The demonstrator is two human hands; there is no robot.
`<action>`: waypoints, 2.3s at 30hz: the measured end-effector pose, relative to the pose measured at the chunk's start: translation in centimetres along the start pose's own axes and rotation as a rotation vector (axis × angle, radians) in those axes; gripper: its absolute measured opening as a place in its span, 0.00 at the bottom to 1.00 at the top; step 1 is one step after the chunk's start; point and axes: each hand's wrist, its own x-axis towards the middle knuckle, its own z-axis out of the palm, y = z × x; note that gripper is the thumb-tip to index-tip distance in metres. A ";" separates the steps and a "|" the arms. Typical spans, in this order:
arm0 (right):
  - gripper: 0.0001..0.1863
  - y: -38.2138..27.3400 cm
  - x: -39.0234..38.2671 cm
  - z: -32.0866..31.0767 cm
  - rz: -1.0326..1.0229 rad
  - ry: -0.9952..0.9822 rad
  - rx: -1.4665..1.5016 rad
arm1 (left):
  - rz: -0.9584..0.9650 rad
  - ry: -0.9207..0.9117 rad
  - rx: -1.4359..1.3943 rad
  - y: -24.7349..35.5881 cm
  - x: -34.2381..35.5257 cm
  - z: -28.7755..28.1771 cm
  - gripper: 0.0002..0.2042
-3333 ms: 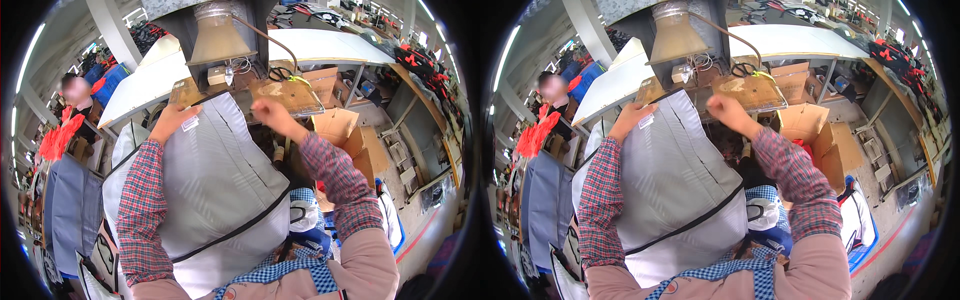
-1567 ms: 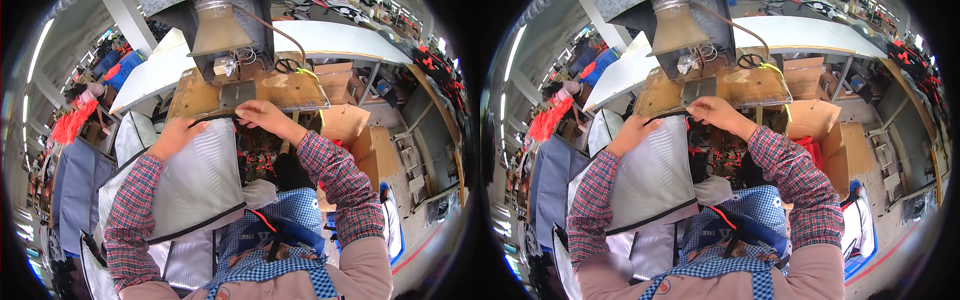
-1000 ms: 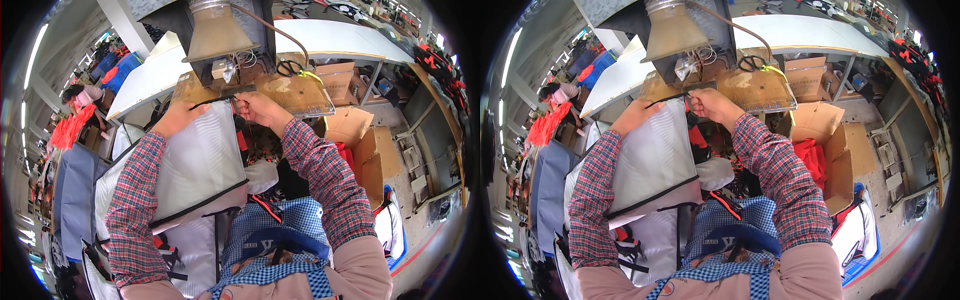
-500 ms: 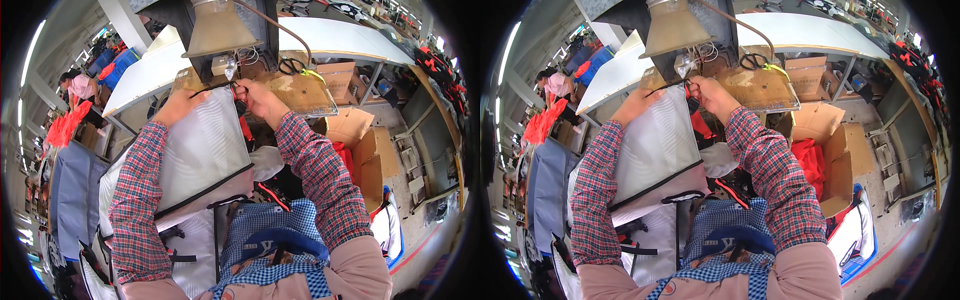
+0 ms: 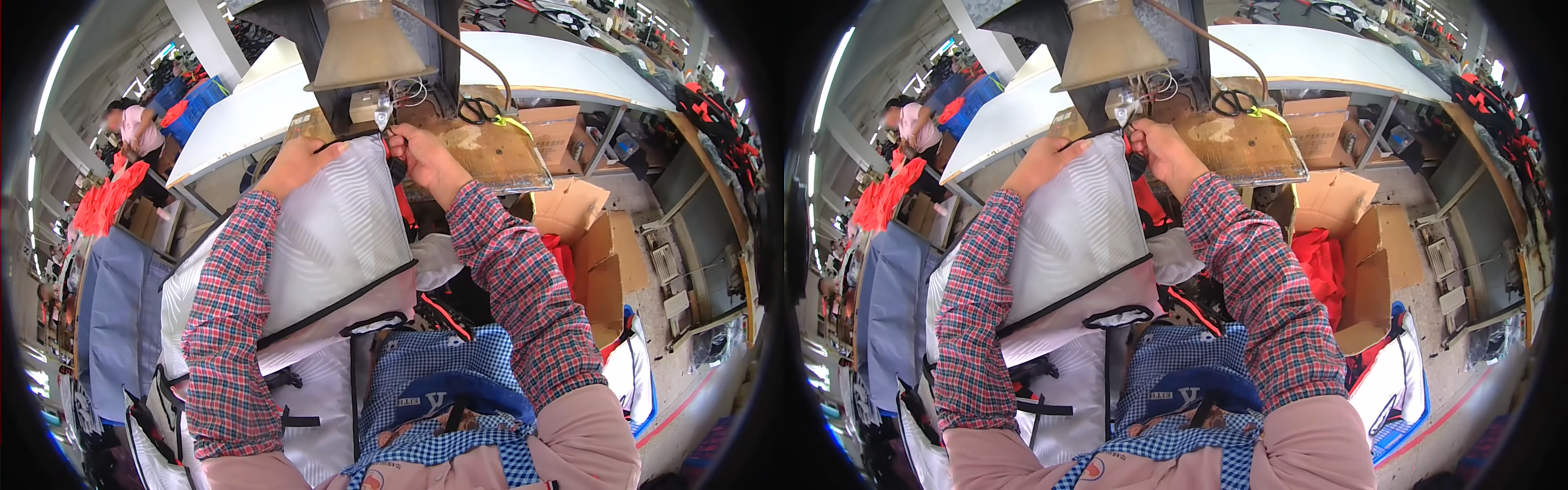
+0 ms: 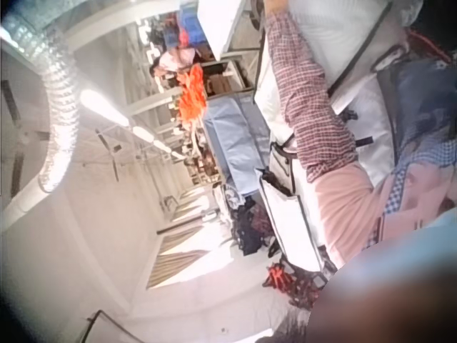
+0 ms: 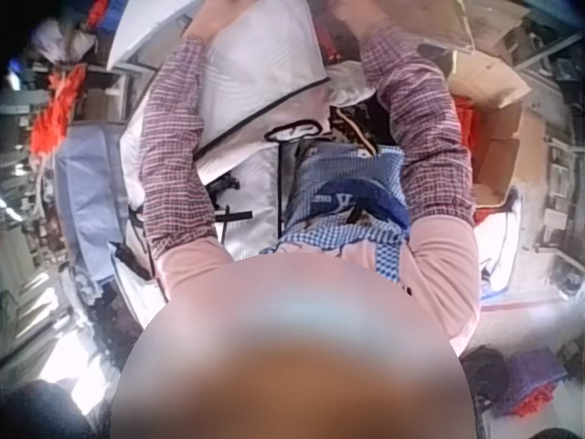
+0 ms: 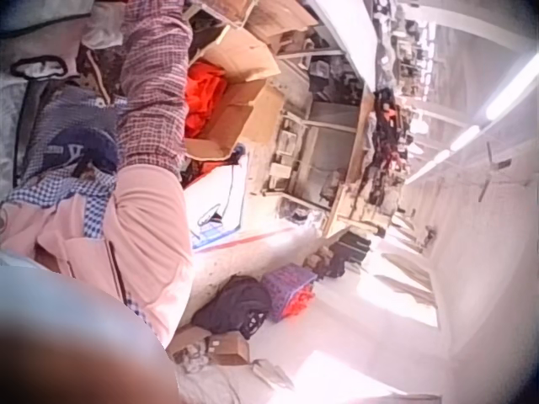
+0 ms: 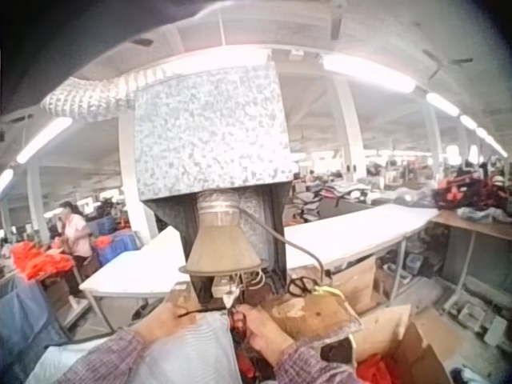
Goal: Sewing components of fabric bags using a sewing machine in a factory setting.
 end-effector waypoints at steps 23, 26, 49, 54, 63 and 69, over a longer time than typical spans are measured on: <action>0.29 -0.8 -20.2 -1.4 -0.486 -0.304 -1.208 | 0.481 0.458 0.343 14.6 -17.8 -1.1 0.20; 0.25 -1.1 -23.6 -1.1 -0.523 -0.201 -1.314 | 0.627 0.661 0.316 20.1 -21.8 -3.8 0.17; 0.22 -18.6 -53.4 -11.6 0.269 0.407 -2.386 | 1.004 0.067 -0.084 18.4 -30.6 20.6 0.04; 0.23 -12.6 -38.4 -9.7 -0.255 0.023 -2.028 | 1.065 0.110 -0.102 23.3 -36.0 20.6 0.05; 0.30 0.4 -22.2 -5.7 0.043 -0.073 -2.090 | 0.862 -0.570 -0.254 18.4 -34.8 14.1 0.08; 0.30 -1.7 -23.2 -4.4 -0.125 -0.006 -2.058 | 0.139 0.308 -0.546 9.3 -23.4 8.8 0.12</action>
